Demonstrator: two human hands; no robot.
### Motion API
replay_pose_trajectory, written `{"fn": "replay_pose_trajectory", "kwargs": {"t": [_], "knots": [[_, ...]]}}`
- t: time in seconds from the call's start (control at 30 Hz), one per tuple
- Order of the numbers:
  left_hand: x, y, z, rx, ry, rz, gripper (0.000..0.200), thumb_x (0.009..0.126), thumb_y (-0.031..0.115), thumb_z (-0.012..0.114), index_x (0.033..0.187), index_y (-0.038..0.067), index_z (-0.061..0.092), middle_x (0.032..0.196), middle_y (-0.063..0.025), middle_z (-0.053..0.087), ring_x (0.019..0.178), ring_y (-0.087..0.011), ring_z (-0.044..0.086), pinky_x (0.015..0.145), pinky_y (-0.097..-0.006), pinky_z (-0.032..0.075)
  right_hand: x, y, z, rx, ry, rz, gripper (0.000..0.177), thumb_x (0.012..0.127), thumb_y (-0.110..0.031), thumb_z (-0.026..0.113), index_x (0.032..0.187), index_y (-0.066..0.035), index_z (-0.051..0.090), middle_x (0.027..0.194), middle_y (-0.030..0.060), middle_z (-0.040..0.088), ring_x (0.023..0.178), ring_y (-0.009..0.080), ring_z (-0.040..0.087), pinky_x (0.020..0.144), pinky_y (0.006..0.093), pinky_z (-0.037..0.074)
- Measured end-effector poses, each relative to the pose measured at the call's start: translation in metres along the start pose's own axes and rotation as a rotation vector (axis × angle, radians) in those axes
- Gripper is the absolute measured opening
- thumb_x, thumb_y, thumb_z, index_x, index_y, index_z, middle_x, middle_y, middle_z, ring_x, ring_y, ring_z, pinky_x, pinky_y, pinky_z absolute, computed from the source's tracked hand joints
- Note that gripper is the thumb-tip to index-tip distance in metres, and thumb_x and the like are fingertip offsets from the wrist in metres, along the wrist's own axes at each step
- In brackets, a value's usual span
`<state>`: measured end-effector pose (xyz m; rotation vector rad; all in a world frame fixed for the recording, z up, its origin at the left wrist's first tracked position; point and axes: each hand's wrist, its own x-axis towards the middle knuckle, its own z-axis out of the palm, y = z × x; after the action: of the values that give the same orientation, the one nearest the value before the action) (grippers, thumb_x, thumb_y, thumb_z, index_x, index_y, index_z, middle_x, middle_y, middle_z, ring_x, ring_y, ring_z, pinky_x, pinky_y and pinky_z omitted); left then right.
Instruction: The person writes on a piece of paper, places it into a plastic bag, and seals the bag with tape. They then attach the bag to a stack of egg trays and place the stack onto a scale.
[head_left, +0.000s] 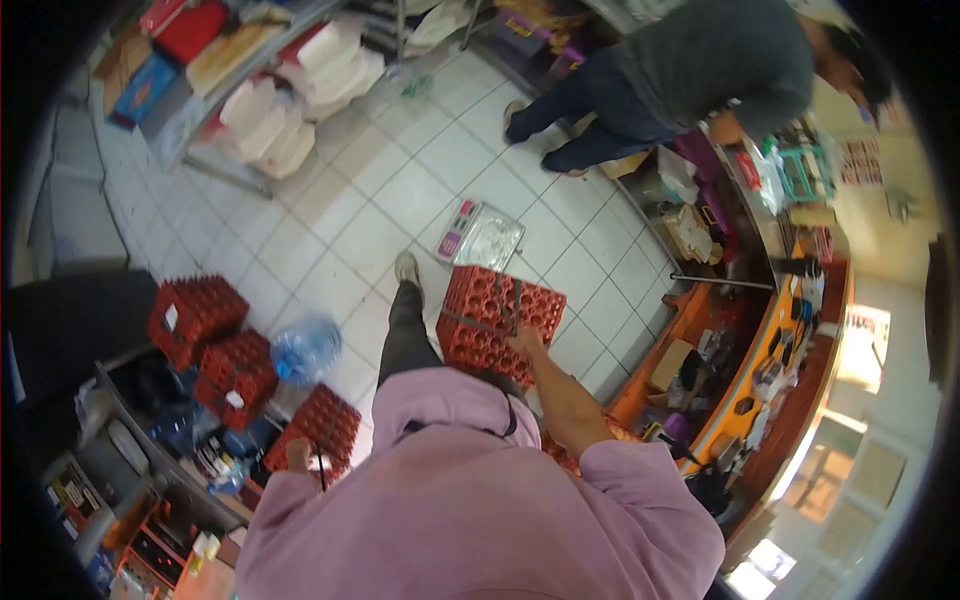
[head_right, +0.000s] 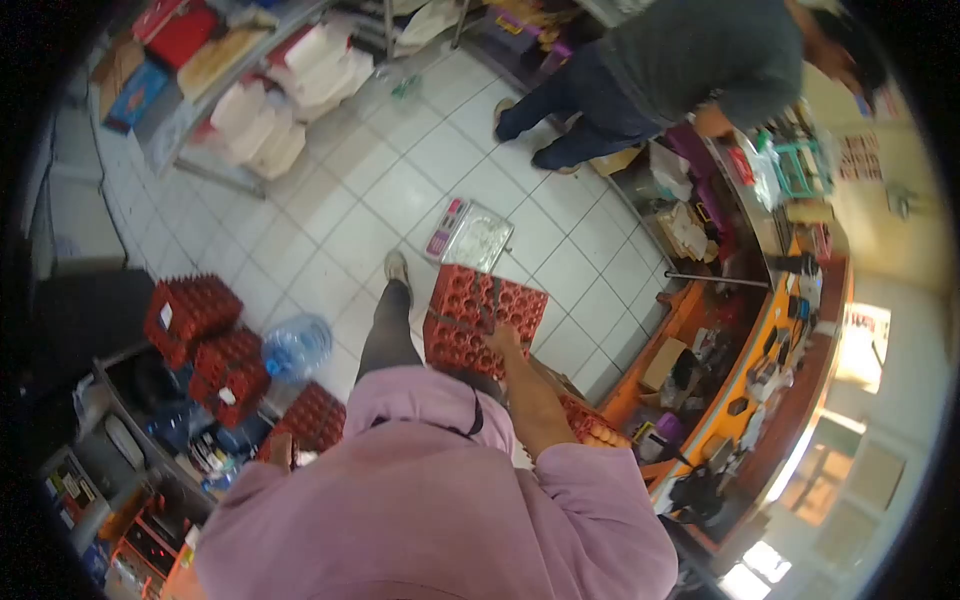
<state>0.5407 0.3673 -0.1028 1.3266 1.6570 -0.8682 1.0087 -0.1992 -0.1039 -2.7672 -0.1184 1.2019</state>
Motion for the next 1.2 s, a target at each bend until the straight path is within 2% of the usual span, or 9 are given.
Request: {"fn": "replay_pose_trajectory", "kwargs": {"t": [0.23, 0.4, 0.47, 0.6, 0.67, 0.73, 0.8, 1.0, 1.2], "knots": [[0.010, 0.124, 0.019, 0.420, 0.103, 0.355, 0.032, 0.095, 0.034, 0.061, 0.111, 0.006, 0.066, 0.078, -0.0068, 0.065, 0.065, -0.0169, 0.060, 0.059, -0.0315, 0.048, 0.044, -0.048, -0.105, -0.020, -0.088, -0.030, 0.046, 0.079, -0.047, 0.066, 0.096, -0.005, 0.074, 0.089, 0.0237, 0.071, 0.086, 0.0385, 0.070, 0.077, 0.0466, 0.055], [0.020, 0.274, 0.051, 0.062, 0.249, 0.698, 0.034, 0.095, 0.034, 0.061, 0.113, 0.006, 0.068, 0.081, -0.0091, 0.068, 0.069, -0.0196, 0.063, 0.065, -0.0322, 0.051, 0.074, -0.046, -0.119, 0.082, -0.098, 0.051, 0.046, 0.079, -0.046, 0.067, 0.096, -0.003, 0.073, 0.090, 0.0235, 0.071, 0.087, 0.0408, 0.069, 0.078, 0.0475, 0.055], [-0.068, 0.339, 0.067, -0.166, 0.185, 0.768, 0.034, 0.096, 0.033, 0.061, 0.114, 0.005, 0.067, 0.081, -0.0086, 0.068, 0.069, -0.0184, 0.063, 0.064, -0.0318, 0.050, 0.112, -0.023, -0.097, 0.049, -0.040, 0.024, 0.044, 0.079, -0.045, 0.067, 0.095, -0.004, 0.073, 0.091, 0.0226, 0.071, 0.090, 0.0396, 0.070, 0.081, 0.0475, 0.055], [-0.084, 0.310, 0.098, -0.170, 0.096, 0.631, 0.026, 0.092, 0.025, 0.065, 0.112, 0.008, 0.068, 0.079, -0.0121, 0.070, 0.074, -0.0180, 0.066, 0.067, -0.0300, 0.050, 0.147, -0.010, -0.111, 0.092, 0.137, -0.162, 0.045, 0.079, -0.046, 0.066, 0.092, -0.003, 0.072, 0.088, 0.0244, 0.070, 0.086, 0.0379, 0.070, 0.076, 0.0471, 0.054], [-0.142, 0.310, 0.085, 0.344, 0.064, 0.710, 0.032, 0.090, 0.022, 0.065, 0.119, 0.010, 0.066, 0.081, -0.0112, 0.070, 0.075, -0.0202, 0.069, 0.063, -0.0351, 0.052, 0.140, -0.019, -0.132, 0.192, -0.027, -0.005, 0.044, 0.080, -0.046, 0.065, 0.092, -0.004, 0.073, 0.089, 0.0233, 0.071, 0.086, 0.0374, 0.070, 0.078, 0.0468, 0.054], [-0.110, 0.282, 0.062, 0.461, 0.087, 0.648, 0.030, 0.089, 0.023, 0.065, 0.117, 0.010, 0.067, 0.083, -0.0132, 0.070, 0.077, -0.0236, 0.069, 0.065, -0.0369, 0.052, 0.188, -0.028, -0.159, 0.195, 0.020, 0.020, 0.043, 0.080, -0.044, 0.066, 0.091, -0.004, 0.073, 0.088, 0.0224, 0.071, 0.086, 0.0366, 0.070, 0.078, 0.0466, 0.054], [-0.070, 0.251, 0.030, 0.521, 0.136, 0.553, 0.029, 0.089, 0.023, 0.065, 0.115, 0.010, 0.067, 0.084, -0.0152, 0.070, 0.079, -0.0271, 0.068, 0.067, -0.0386, 0.052, 0.211, 0.010, -0.111, 0.065, 0.136, -0.063, 0.040, 0.081, -0.041, 0.068, 0.090, -0.002, 0.072, 0.086, 0.0218, 0.071, 0.085, 0.0355, 0.071, 0.077, 0.0467, 0.054], [-0.031, 0.298, 0.020, 0.537, 0.325, 0.664, 0.024, 0.088, 0.024, 0.066, 0.108, 0.010, 0.068, 0.089, -0.0211, 0.069, 0.085, -0.0375, 0.068, 0.072, -0.0437, 0.054, 0.215, -0.010, -0.160, 0.212, -0.064, 0.149, 0.032, 0.081, -0.034, 0.074, 0.087, -0.002, 0.073, 0.082, 0.0212, 0.071, 0.082, 0.0348, 0.071, 0.076, 0.0467, 0.054], [-0.088, 0.358, 0.034, 0.377, 0.193, 0.650, 0.033, 0.088, 0.028, 0.067, 0.112, 0.007, 0.067, 0.092, -0.0250, 0.070, 0.090, -0.0398, 0.069, 0.080, -0.0449, 0.053, 0.236, -0.010, -0.176, 0.181, -0.040, 0.187, 0.037, 0.083, -0.035, 0.074, 0.083, 0.002, 0.070, 0.077, 0.0199, 0.070, 0.075, 0.0325, 0.069, 0.071, 0.0451, 0.053]]}}
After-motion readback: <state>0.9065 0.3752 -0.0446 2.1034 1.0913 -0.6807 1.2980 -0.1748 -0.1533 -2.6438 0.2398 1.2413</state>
